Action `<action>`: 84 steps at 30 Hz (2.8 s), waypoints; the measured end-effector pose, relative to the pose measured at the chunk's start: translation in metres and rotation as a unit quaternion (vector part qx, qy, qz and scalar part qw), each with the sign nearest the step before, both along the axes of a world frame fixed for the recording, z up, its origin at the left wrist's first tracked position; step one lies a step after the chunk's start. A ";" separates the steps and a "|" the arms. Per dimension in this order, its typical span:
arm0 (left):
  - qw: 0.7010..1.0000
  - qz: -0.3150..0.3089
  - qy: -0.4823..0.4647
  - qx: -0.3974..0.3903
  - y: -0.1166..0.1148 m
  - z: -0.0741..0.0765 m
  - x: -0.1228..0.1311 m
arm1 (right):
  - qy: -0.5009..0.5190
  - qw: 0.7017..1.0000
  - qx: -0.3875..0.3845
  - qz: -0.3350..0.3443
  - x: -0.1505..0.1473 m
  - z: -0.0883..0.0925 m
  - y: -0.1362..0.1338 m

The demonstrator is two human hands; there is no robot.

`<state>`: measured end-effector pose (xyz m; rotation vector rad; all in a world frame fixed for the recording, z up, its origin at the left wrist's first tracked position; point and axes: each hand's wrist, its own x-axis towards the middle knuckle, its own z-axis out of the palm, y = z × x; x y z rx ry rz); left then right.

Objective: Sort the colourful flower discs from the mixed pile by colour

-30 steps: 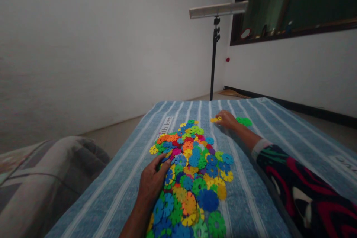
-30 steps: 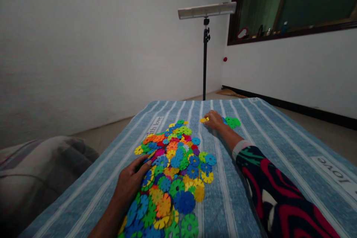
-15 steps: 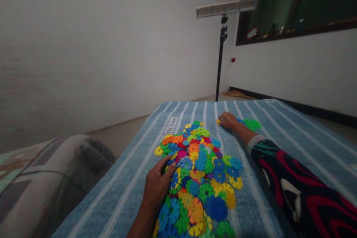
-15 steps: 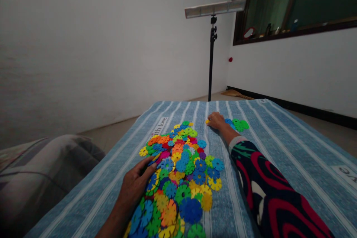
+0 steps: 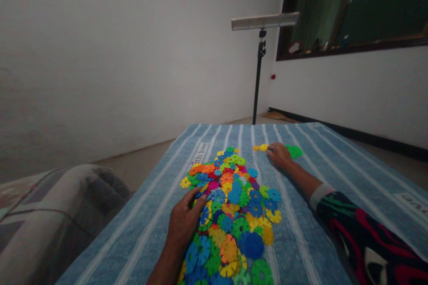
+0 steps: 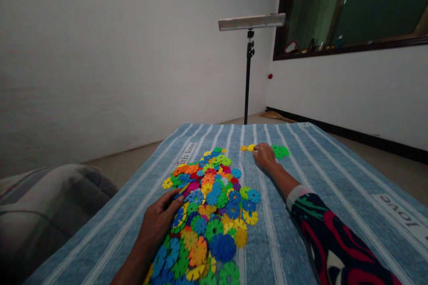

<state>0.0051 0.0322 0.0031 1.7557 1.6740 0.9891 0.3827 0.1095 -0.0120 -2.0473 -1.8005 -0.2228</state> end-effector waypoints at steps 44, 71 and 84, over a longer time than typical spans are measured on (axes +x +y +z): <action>0.997 -0.009 0.074 0.035 0.010 0.002 0.001 | 0.039 0.990 0.038 0.130 -0.048 -0.029 -0.162; 0.998 -0.012 0.035 0.052 0.006 -0.004 0.004 | 0.038 0.990 0.022 0.132 -0.044 -0.027 -0.167; 0.997 -0.019 0.048 0.050 0.005 -0.004 0.005 | 0.032 0.986 0.025 0.161 -0.046 -0.022 -0.173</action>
